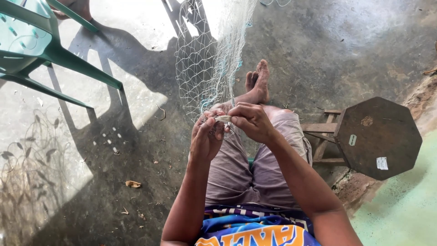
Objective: Repairing a fishing net by threading a shuttle through the mesh and tying knots to fix holes or extend the net.
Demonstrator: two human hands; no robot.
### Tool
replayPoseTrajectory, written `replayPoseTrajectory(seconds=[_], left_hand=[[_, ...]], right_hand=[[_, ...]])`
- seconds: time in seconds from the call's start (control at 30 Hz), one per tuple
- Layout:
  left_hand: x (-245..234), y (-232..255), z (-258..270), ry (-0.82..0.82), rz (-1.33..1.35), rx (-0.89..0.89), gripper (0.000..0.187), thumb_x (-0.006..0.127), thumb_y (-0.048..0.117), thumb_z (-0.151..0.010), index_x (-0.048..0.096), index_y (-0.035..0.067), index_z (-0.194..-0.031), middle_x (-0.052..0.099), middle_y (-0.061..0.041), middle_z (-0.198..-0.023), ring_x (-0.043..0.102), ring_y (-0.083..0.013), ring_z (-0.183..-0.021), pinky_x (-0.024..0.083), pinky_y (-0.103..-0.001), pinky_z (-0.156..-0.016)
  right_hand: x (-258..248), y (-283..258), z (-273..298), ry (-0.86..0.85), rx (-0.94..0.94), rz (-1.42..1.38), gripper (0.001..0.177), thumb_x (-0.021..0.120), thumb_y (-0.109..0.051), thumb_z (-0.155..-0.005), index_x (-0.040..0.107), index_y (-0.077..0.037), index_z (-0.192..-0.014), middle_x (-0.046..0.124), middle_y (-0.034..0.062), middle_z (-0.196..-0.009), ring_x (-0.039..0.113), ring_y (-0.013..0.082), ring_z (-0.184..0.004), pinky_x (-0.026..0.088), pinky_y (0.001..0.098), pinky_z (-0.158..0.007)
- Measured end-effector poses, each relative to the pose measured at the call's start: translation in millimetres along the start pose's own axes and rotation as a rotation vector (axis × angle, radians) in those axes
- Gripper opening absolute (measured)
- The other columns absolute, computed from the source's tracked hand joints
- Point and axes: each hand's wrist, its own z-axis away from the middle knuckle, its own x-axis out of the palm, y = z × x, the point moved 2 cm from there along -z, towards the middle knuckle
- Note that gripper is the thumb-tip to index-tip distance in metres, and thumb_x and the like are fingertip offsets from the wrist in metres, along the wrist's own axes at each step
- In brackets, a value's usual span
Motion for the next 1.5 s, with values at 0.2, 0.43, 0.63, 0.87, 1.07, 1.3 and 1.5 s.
replayPoseTrajectory(seconds=[0.2,0.43,0.63,0.87,1.07,1.3,1.5], left_hand=[[4,-6,2,0.018,-0.015,-0.019,0.007,0.061,0.008,-0.104,0.056,0.004,-0.108,0.067,-0.021,-0.12,0.06,-0.012,-0.062,0.061,-0.038,-0.079],[-36,-40,1,0.041,-0.062,0.006,0.013,0.065,0.005,-0.101,0.056,-0.001,-0.107,0.066,-0.024,-0.104,0.068,-0.0234,-0.07,0.063,-0.044,-0.082],[-20,-24,-4,0.025,-0.138,0.075,0.01,0.068,0.007,-0.101,0.058,0.004,-0.102,0.067,-0.022,-0.116,0.06,-0.0121,-0.054,0.062,-0.039,-0.075],[-15,-13,-8,0.003,-0.086,0.076,0.012,0.066,0.005,-0.102,0.056,0.005,-0.109,0.066,-0.028,-0.124,0.056,-0.0118,-0.054,0.061,-0.04,-0.08],[-15,-11,-7,-0.016,-0.073,0.083,0.014,0.065,0.002,-0.102,0.057,0.007,-0.113,0.068,-0.029,-0.127,0.056,-0.0113,-0.056,0.061,-0.04,-0.083],[-24,-12,-5,-0.002,-0.1,0.066,0.011,0.069,0.003,-0.101,0.06,0.006,-0.106,0.072,-0.027,-0.123,0.058,-0.0094,-0.056,0.061,-0.036,-0.083],[-16,-4,-4,0.028,-0.121,0.052,0.013,0.07,0.002,-0.099,0.06,0.006,-0.106,0.072,-0.031,-0.119,0.057,-0.0102,-0.055,0.061,-0.037,-0.082]], right_hand=[[13,21,8,0.246,-0.296,0.306,0.026,0.075,-0.038,-0.095,0.075,-0.013,-0.101,0.066,0.0053,-0.082,0.065,0.0251,-0.068,0.052,0.0366,-0.063],[34,-25,2,0.456,-0.434,0.46,0.038,0.087,-0.043,-0.088,0.079,-0.014,-0.11,0.056,0.0031,-0.094,0.055,0.017,-0.074,0.049,0.0296,-0.066],[30,-66,26,0.531,-0.554,0.329,0.027,0.063,-0.025,-0.106,0.079,-0.004,-0.114,0.061,0.0138,-0.106,0.064,0.0329,-0.099,0.056,0.0465,-0.094],[-6,-69,57,0.555,-0.236,-0.12,0.046,0.034,-0.036,-0.117,0.054,0.001,-0.096,0.069,0.0184,-0.086,0.076,0.0319,-0.085,0.063,0.043,-0.086],[-30,-88,52,0.595,-0.358,-0.009,0.04,0.043,-0.032,-0.113,0.051,0.002,-0.093,0.062,0.0198,-0.081,0.07,0.0348,-0.078,0.063,0.048,-0.076],[7,-115,56,0.288,-0.328,-0.296,0.038,0.045,-0.035,-0.116,0.054,-0.005,-0.094,0.074,0.0248,-0.095,0.075,0.0458,-0.099,0.056,0.0635,-0.092],[-10,-108,63,0.387,-0.201,-0.366,0.041,0.044,-0.034,-0.114,0.05,0.0,-0.09,0.069,0.0266,-0.077,0.076,0.043,-0.079,0.063,0.0533,-0.077]])
